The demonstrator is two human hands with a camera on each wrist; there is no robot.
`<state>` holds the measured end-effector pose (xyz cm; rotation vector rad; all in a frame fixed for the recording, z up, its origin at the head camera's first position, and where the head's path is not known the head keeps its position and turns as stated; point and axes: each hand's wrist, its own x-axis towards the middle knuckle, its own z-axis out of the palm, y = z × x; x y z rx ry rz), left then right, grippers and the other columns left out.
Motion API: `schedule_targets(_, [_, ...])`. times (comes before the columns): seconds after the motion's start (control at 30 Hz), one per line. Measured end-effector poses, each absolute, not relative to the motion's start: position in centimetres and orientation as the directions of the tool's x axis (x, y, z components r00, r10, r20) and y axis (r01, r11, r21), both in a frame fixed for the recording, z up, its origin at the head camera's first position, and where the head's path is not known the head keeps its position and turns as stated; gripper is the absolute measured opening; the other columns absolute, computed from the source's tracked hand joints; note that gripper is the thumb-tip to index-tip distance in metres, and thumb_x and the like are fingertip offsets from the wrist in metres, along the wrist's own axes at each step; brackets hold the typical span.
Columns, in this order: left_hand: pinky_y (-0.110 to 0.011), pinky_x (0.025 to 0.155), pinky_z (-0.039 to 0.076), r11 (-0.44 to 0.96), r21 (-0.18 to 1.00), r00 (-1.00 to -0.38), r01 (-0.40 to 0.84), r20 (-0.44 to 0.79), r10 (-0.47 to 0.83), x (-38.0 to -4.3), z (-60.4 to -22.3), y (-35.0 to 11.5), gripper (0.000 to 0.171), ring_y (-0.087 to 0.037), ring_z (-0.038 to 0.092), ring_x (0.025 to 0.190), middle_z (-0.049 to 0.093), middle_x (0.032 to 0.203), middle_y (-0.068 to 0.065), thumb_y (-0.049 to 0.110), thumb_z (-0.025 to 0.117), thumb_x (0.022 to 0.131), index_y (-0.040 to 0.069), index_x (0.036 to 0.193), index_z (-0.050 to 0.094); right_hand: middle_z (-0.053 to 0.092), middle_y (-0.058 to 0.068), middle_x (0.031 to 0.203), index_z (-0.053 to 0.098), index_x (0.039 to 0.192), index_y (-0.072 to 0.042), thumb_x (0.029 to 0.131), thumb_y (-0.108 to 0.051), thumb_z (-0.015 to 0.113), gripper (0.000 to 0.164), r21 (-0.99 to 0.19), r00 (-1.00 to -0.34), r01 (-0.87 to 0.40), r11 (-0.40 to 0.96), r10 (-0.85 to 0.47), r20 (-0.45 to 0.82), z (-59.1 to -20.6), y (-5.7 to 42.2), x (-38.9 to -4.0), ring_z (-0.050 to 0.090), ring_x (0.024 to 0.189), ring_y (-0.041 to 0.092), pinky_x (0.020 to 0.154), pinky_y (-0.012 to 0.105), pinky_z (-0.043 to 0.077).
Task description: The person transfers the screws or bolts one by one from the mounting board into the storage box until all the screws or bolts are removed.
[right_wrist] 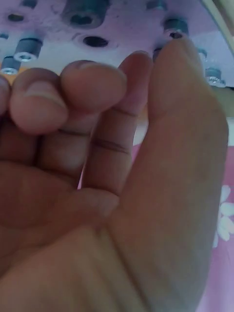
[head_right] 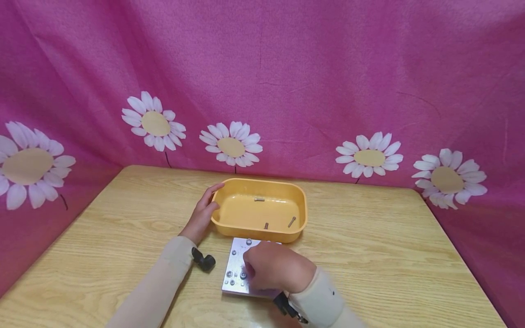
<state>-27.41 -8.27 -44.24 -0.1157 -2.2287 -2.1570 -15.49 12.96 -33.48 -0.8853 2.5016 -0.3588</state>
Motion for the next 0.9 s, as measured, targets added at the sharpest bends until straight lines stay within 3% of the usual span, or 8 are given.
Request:
schedule_targets(0.27, [-0.038, 0.115, 0.020, 0.046, 0.997, -0.997, 0.068, 0.067, 0.026, -27.3, -44.1, -8.2, 0.059, -0.018, 0.020, 0.144, 0.030, 0.155, 0.003, 0.002, 0.042, 0.087, 0.026, 0.140, 0.046, 0.051, -0.008, 0.064, 0.056, 0.073, -0.021, 0.075, -0.014, 0.072, 0.018, -0.355, -0.692, -0.528, 0.771, -0.633, -0.347, -33.8, 12.6, -15.4, 0.047, 0.060, 0.008, 0.056, 0.024, 0.039])
schedule_targets(0.6, [-0.039, 0.116, 0.015, 0.034, 0.998, -0.996, 0.056, 0.053, 0.075, -25.3, -41.1, -8.2, 0.060, -0.024, 0.014, 0.146, 0.025, 0.158, -0.009, -0.003, 0.041, 0.087, 0.010, 0.146, 0.040, 0.052, -0.007, 0.062, 0.059, 0.071, -0.021, 0.076, -0.015, 0.073, 0.016, -0.332, -0.706, -0.511, 0.793, -0.608, -0.364, -33.9, 12.5, -15.1, 0.047, 0.059, 0.009, 0.055, 0.025, 0.039])
schedule_targets(0.9, [-0.040, 0.116, 0.017, 0.042, 0.997, -0.994, 0.068, 0.065, 0.086, -25.2, -41.0, -8.3, 0.060, -0.023, 0.015, 0.146, 0.026, 0.157, -0.008, -0.001, 0.041, 0.087, 0.011, 0.146, 0.040, 0.052, -0.007, 0.061, 0.059, 0.069, -0.021, 0.075, -0.013, 0.073, 0.018, -0.329, -0.712, -0.512, 0.794, -0.606, -0.355, -33.8, 12.5, -14.8, 0.048, 0.057, 0.009, 0.054, 0.025, 0.039])
